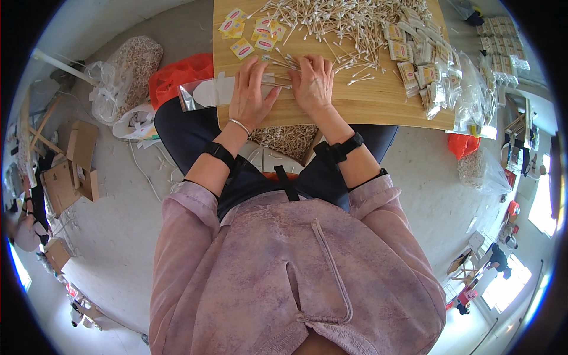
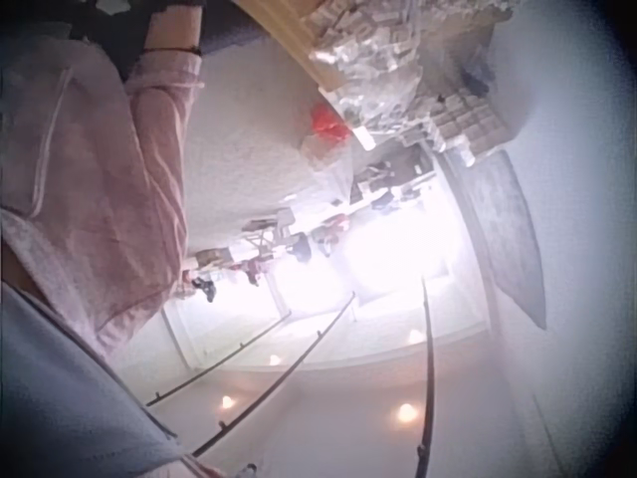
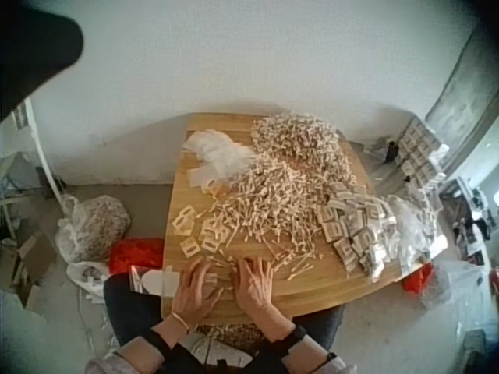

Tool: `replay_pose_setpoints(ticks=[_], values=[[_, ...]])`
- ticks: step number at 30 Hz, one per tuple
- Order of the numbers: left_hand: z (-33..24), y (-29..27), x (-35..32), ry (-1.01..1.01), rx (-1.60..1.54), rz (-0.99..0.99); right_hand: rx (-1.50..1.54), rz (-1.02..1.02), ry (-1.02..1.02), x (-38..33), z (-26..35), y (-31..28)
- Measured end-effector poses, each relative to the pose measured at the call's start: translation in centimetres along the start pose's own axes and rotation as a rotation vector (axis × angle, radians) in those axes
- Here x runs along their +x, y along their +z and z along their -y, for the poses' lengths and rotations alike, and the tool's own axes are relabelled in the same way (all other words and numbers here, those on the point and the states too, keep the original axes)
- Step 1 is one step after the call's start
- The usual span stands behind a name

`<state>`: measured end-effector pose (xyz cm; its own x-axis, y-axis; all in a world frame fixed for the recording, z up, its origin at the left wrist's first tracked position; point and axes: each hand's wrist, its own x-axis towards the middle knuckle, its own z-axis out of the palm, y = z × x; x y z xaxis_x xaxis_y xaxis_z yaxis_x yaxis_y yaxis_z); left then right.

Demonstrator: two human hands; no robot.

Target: Packaging and labeling bundles of cotton swabs into plastic bags.

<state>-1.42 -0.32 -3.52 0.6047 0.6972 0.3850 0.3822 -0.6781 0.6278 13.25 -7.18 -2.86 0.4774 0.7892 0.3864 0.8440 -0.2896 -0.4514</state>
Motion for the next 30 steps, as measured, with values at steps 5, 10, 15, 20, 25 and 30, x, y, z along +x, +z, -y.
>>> replay_pose_setpoints(ticks=[5,10,15,20,25,30], values=[[0.0,0.1,-0.1,-0.032,0.003,0.025,0.002,0.022,-0.01,0.5,-0.1,0.6],[0.1,0.1,0.0,-0.032,0.001,0.006,-0.013,0.081,-0.106,1.1,-0.4,1.0],[0.2,0.2,-0.1,-0.049,-0.014,-0.008,0.066,0.125,-0.195,1.4,-0.5,1.0],[0.1,0.3,0.1,-0.022,0.017,-0.017,0.048,0.048,-0.073,2.6,-2.0,0.3],[0.3,0.0,0.1,0.011,0.045,0.04,-0.007,0.092,-0.077,1.3,-3.4,-0.5],[0.0,-0.2,0.1,-0.04,-0.037,0.071,0.083,0.026,-0.084,-0.4,-1.0,-0.1]])
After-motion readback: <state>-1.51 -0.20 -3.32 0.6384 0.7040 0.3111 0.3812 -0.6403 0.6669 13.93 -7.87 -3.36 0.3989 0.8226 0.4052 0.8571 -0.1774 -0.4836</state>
